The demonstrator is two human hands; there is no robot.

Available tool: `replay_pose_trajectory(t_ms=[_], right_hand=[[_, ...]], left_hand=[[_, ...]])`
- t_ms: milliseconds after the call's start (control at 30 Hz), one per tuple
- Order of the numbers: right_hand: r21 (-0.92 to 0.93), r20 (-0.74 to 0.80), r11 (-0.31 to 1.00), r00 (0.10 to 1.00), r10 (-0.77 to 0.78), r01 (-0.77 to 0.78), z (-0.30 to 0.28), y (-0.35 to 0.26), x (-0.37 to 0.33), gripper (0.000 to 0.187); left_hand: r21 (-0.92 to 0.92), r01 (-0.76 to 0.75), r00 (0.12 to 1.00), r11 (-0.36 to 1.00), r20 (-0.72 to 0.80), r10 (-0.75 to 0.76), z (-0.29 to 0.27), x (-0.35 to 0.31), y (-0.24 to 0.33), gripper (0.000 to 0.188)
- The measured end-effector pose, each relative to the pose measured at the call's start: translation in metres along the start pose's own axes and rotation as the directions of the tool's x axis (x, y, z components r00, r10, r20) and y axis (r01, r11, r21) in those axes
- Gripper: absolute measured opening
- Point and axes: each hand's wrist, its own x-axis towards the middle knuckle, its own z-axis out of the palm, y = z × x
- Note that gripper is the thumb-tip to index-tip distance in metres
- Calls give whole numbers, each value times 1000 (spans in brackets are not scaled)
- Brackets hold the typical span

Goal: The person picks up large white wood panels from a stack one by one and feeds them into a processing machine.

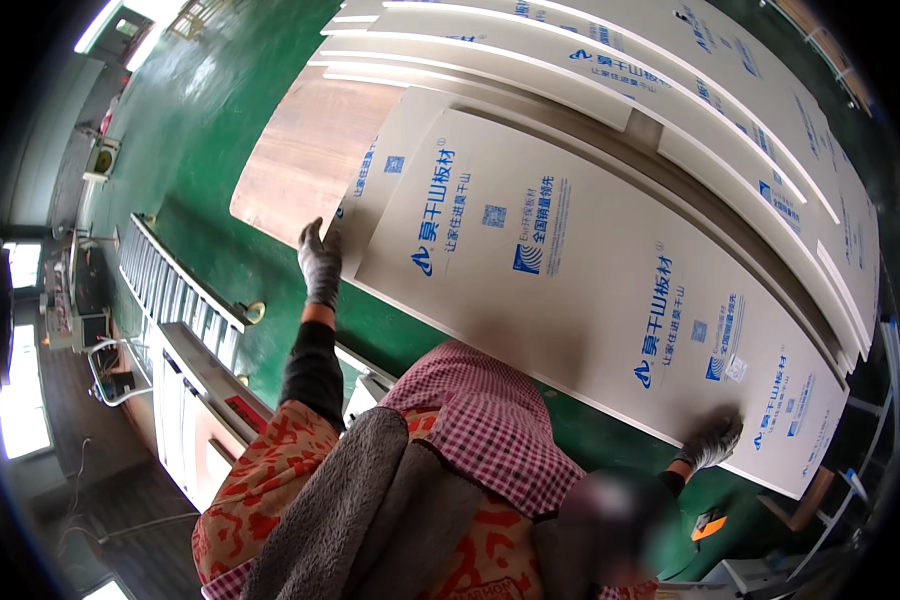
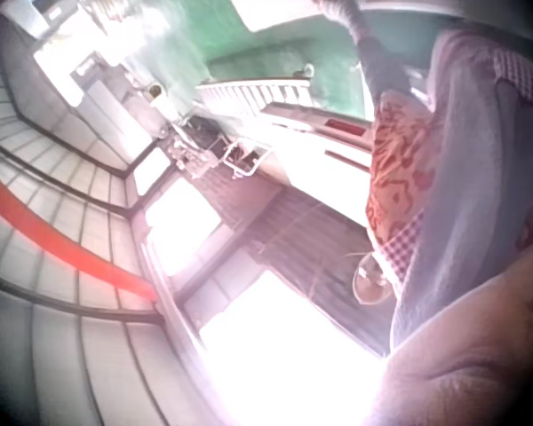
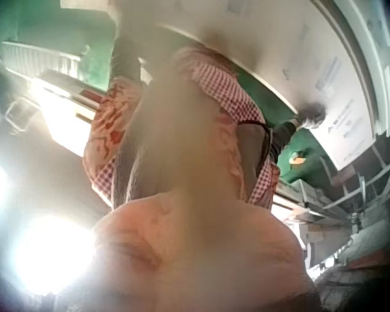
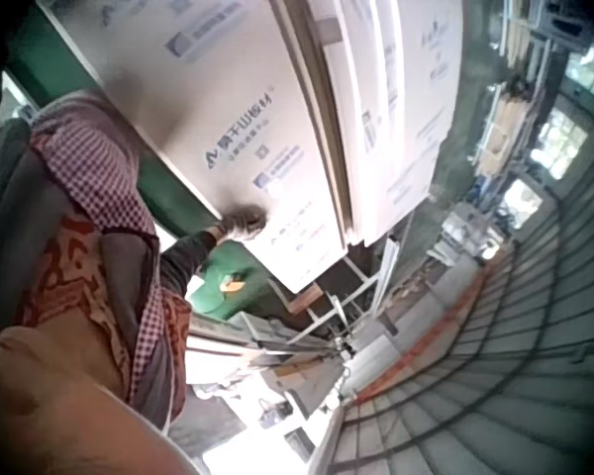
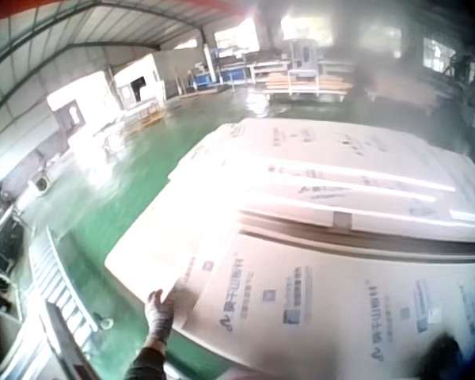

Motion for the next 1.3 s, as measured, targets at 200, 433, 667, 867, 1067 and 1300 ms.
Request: replay_pose_trajectory(t_ms=[200, 433, 667, 867, 1067, 1300], right_hand=[[16, -6, 1000, 1000, 18, -18, 1, 19, 1, 29], [-112, -23, 993, 999, 32, -34, -5, -2, -3, 27], [-414, -117, 910, 993, -20, -31, -2, 21, -6, 54], [651, 58, 622, 845, 531, -435, 16, 40, -84, 49], [766, 632, -409, 700, 333, -497, 58, -61, -161, 89], [729, 683, -424, 522, 511, -537, 99, -106, -221, 91]], left_hand=[[29, 260, 883, 965, 397, -250, 14, 27, -45, 67], [65, 201, 903, 977, 374, -210, 18, 30, -45, 66], [165, 56, 883, 985, 453, -126, 21, 55, -70, 68], [261, -527, 833, 809, 349, 430, 43, 115, -41, 74], [-62, -852, 473, 520, 336, 814, 123, 175, 126, 59], [-247, -759, 238, 602, 755, 611, 250, 195, 232, 69]])
